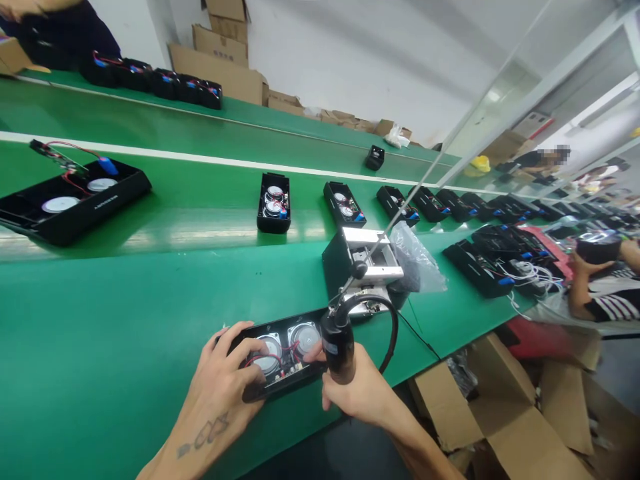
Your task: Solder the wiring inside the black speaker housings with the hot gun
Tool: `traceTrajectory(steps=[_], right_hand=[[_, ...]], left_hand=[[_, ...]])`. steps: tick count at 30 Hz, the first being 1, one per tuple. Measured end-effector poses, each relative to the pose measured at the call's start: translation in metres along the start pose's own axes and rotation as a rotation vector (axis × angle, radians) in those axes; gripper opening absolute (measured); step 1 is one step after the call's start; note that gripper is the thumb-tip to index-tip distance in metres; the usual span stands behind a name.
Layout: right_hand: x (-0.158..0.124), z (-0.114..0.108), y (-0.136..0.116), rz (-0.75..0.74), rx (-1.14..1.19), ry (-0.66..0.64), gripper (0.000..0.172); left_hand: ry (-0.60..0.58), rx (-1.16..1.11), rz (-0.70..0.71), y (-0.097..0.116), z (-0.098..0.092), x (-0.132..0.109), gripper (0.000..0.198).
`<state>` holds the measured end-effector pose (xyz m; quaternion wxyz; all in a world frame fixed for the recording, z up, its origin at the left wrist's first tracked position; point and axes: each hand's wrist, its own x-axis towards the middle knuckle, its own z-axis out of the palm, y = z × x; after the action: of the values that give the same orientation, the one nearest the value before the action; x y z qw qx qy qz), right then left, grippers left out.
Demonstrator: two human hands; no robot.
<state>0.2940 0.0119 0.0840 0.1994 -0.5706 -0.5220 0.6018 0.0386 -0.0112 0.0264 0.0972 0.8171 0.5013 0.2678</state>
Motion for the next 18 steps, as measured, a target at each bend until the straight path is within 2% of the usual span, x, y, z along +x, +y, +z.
traceTrajectory(steps=[4, 8, 12, 16, 18], right_hand=[[0.0011, -0.003, -0.0006, 0.003, -0.026, -0.057, 0.047], [0.0001, -0.0019, -0.0031, 0.012, -0.015, -0.013, 0.041], [0.0004, -0.0031, -0.0059, -0.023, -0.045, 0.025, 0.038], [0.005, 0.0018, -0.007, -0.007, 0.082, -0.076, 0.033], [0.0068, 0.0065, -0.0068, -0.005, 0.118, -0.076, 0.031]], left_hand=[[-0.009, 0.018, -0.013, -0.0015, 0.0004, -0.0004, 0.017], [-0.015, 0.02, 0.022, -0.0055, 0.0021, -0.0009, 0.016], [0.042, 0.027, 0.053, -0.0071, 0.004, -0.0002, 0.016], [0.06, 0.039, 0.074, -0.0069, 0.0043, -0.0001, 0.015], [0.049, 0.05, 0.067, -0.0081, 0.0035, -0.0008, 0.015]])
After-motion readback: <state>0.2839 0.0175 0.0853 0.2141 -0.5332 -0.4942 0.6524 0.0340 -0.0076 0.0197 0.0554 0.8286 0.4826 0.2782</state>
